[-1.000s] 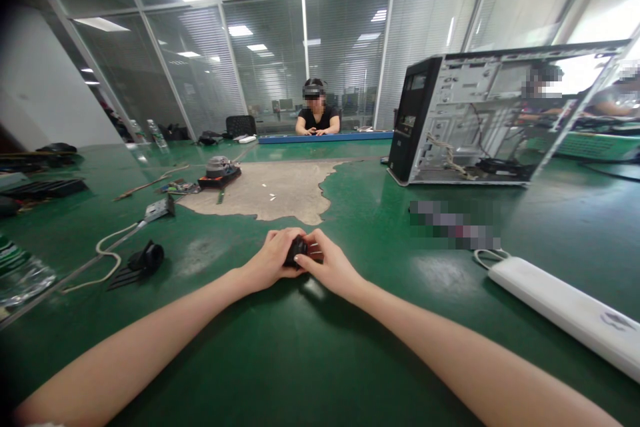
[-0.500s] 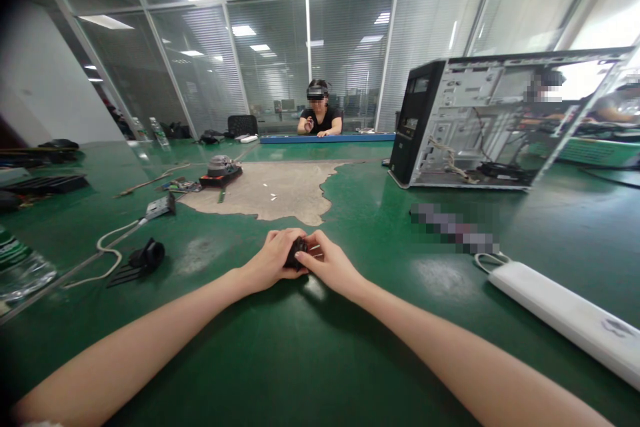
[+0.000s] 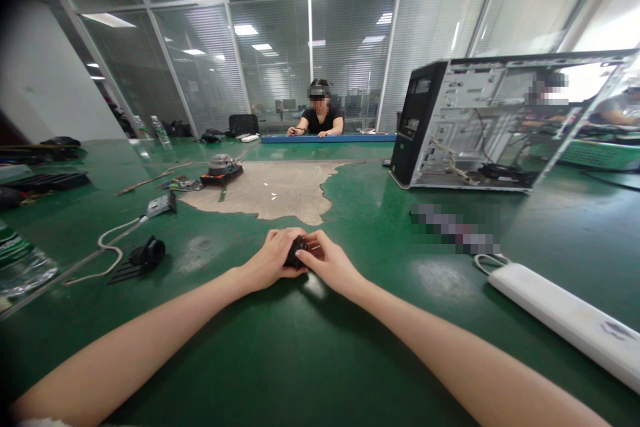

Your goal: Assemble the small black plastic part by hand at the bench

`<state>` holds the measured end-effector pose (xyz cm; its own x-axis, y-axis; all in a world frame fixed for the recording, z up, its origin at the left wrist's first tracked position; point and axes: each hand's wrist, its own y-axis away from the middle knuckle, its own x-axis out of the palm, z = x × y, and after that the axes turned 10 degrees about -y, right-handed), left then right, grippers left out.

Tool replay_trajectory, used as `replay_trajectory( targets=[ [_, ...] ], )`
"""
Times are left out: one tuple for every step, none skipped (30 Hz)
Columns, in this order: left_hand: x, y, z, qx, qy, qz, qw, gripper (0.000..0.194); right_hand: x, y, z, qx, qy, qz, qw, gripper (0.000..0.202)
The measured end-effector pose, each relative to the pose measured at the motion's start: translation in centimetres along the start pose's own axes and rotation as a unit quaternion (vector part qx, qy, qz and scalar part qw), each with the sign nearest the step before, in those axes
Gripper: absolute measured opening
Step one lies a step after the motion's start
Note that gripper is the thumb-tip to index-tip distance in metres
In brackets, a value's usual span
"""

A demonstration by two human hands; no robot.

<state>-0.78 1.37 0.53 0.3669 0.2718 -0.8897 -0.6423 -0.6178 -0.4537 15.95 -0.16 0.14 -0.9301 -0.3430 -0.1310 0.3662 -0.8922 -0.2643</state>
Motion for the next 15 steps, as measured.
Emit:
replay_trajectory(
  targets=[
    [-0.01,0.01,0.0,-0.001,0.0,0.001,1.0,0.054,0.01,0.08,0.16,-0.012,0.007,0.008,1.0,0.019],
    [-0.02,0.01,0.0,-0.001,0.0,0.003,1.0,0.054,0.03,0.16,0.32,-0.028,0.015,0.011,0.999,0.018],
    [-0.04,0.02,0.0,0.0,-0.001,0.004,1.0,0.054,0.05,0.21,0.47,-0.043,0.023,0.009,0.999,0.018],
    [-0.06,0.02,0.0,0.001,-0.002,0.004,1.0,0.054,0.07,0.23,0.56,-0.056,0.029,0.002,0.998,0.017],
    [-0.07,0.02,0.0,0.001,-0.003,0.003,1.0,0.054,0.09,0.22,0.6,-0.063,0.031,-0.005,0.998,0.015],
    [-0.07,0.02,0.0,0.001,-0.003,0.002,1.0,0.054,0.09,0.18,0.58,-0.063,0.027,-0.01,0.998,0.013],
    [-0.06,0.01,0.0,0.0,-0.004,0.001,1.0,0.054,0.09,0.11,0.5,-0.058,0.019,-0.013,0.998,0.012],
    [-0.05,0.0,0.0,-0.001,-0.004,0.0,1.0,0.054,0.08,0.03,0.38,-0.049,0.008,-0.014,0.999,0.012],
    [-0.02,-0.01,0.0,-0.001,-0.005,0.001,1.0,0.053,0.05,-0.06,0.25,-0.038,-0.003,-0.015,0.999,0.013],
    [0.0,-0.02,0.0,-0.002,-0.005,0.002,1.0,0.053,0.02,-0.13,0.12,-0.027,-0.009,-0.017,0.999,0.015],
    [0.03,-0.03,0.0,-0.002,-0.006,0.002,1.0,0.053,-0.01,-0.18,0.02,-0.016,-0.012,-0.018,1.0,0.018],
    [0.05,-0.04,-0.01,-0.002,-0.005,0.002,1.0,0.053,-0.04,-0.2,-0.04,-0.008,-0.011,-0.018,1.0,0.02],
    [0.06,-0.04,-0.02,-0.003,-0.004,0.001,1.0,0.054,-0.05,-0.18,-0.05,-0.002,-0.008,-0.015,1.0,0.021],
    [0.07,-0.03,-0.03,-0.003,-0.003,0.0,1.0,0.054,-0.06,-0.14,0.01,0.002,-0.004,-0.009,1.0,0.021],
    [0.06,-0.02,-0.04,-0.004,-0.003,-0.001,1.0,0.054,-0.05,-0.07,0.1,0.002,-0.001,0.0,1.0,0.02]
  ],
)
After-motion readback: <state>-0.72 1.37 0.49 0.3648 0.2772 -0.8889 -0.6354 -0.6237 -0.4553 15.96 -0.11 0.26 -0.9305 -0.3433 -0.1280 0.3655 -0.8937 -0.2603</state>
